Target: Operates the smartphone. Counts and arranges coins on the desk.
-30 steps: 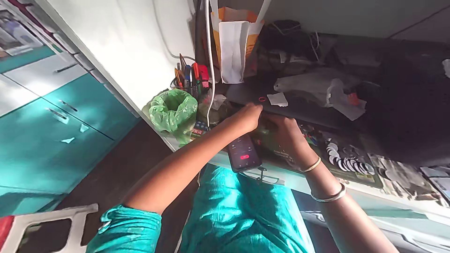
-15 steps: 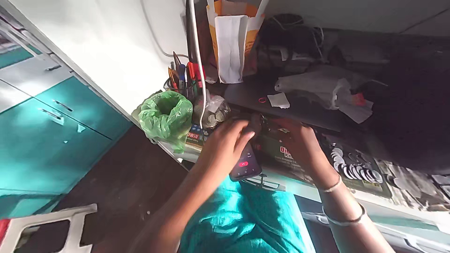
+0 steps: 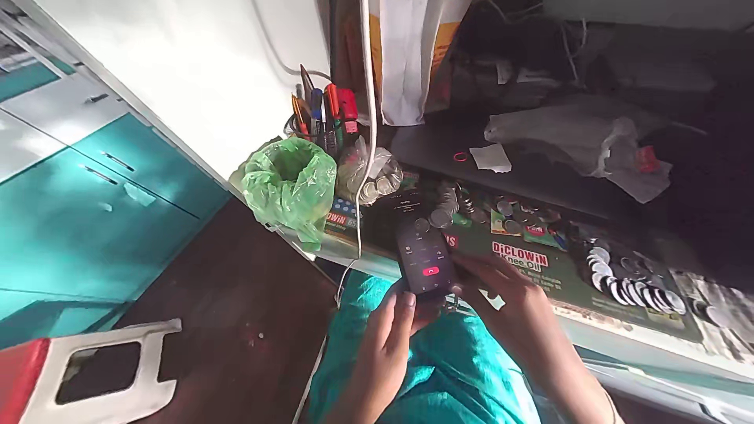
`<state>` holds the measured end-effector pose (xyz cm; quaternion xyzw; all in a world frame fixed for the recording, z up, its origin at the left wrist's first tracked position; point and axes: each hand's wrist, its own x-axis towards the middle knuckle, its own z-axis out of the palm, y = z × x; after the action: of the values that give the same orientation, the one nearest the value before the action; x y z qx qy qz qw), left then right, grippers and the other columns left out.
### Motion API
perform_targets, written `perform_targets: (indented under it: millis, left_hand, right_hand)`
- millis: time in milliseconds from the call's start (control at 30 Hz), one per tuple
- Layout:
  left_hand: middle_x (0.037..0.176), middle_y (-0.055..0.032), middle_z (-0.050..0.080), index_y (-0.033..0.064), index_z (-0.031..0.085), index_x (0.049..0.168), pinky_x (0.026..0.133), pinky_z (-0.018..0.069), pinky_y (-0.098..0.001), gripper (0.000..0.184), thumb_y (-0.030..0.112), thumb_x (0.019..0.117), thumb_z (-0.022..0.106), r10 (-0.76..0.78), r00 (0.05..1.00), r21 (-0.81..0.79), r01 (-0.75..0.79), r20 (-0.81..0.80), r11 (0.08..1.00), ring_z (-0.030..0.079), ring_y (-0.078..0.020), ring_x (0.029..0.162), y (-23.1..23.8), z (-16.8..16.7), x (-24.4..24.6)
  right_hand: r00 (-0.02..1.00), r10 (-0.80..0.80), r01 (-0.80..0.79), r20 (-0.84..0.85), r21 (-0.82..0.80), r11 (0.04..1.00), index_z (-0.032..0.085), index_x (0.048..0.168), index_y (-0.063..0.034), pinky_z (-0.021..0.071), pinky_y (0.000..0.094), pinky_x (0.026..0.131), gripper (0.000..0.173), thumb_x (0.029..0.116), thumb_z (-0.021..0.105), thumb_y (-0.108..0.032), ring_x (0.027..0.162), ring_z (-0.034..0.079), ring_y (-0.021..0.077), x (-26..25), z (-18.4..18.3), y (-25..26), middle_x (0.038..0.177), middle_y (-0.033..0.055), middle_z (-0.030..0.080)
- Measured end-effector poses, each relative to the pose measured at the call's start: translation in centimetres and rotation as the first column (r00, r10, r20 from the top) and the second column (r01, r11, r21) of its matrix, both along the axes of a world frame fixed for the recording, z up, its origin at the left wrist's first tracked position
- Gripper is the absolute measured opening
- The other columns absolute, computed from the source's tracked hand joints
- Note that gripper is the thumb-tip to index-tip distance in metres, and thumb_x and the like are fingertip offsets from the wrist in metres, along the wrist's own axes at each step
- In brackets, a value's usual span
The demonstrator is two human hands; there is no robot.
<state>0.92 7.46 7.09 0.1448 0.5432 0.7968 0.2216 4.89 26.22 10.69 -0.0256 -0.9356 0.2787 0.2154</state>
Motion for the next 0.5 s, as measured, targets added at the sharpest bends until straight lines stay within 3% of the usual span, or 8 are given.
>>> perform_targets:
  millis: [167,267,433,500]
  left_hand:
    - [0.106,-0.0099,0.075,-0.012,0.059,0.124,0.086,0.0655,-0.0317,0.031,0.012,0.1076,0.047,0.183,0.939,-0.137,-0.231,-0.292,0.963,0.076,-0.0149,0.096,-0.5,1.7,0.0]
    - [0.101,-0.0102,0.077,-0.0121,0.061,0.121,0.082,0.0664,-0.0298,0.031,0.013,0.107,0.049,0.222,0.894,-0.188,-0.313,-0.39,0.931,0.077,-0.0149,0.092,-1.2,2.4,-0.8]
    - [0.105,-0.0095,0.077,-0.0097,0.061,0.123,0.083,0.0668,-0.0318,0.031,0.013,0.1082,0.047,0.248,0.904,-0.151,-0.315,-0.35,0.937,0.077,-0.0178,0.093,-2.1,2.7,-1.2]
    - [0.109,-0.0102,0.076,-0.0072,0.062,0.125,0.085,0.0666,-0.0359,0.031,0.015,0.1089,0.047,0.239,0.921,-0.098,-0.281,-0.308,0.955,0.077,-0.0222,0.097,-2.6,2.0,-1.1]
  right_hand:
    - [1.0,0.013,-0.015,-0.027,-0.077,0.997,0.077,0.118,-0.0096,0.0547,0.0173,0.081,0.04,0.0999,0.06,-0.04,0.094,0.069,0.0067,0.2,0.0,0.5,0.106,0.0063,0.075]
    - [0.999,-0.001,-0.002,-0.051,-0.048,0.999,0.078,0.116,-0.009,0.0549,0.0175,0.081,0.035,0.0998,0.06,-0.035,0.093,0.069,0.0079,0.3,-0.2,0.6,0.103,0.0065,0.075]
    - [0.995,-0.033,0.035,-0.096,0.027,0.999,0.078,0.113,-0.0074,0.0528,0.0165,0.08,0.03,0.1009,0.06,-0.028,0.09,0.067,0.0091,0.6,-0.6,0.7,0.099,0.0067,0.074]
    - [0.99,-0.076,0.086,-0.116,0.089,0.992,0.079,0.112,-0.0081,0.0535,0.021,0.081,0.03,0.1006,0.061,-0.029,0.091,0.067,0.013,0.8,-0.7,0.6,0.1,0.0071,0.074]
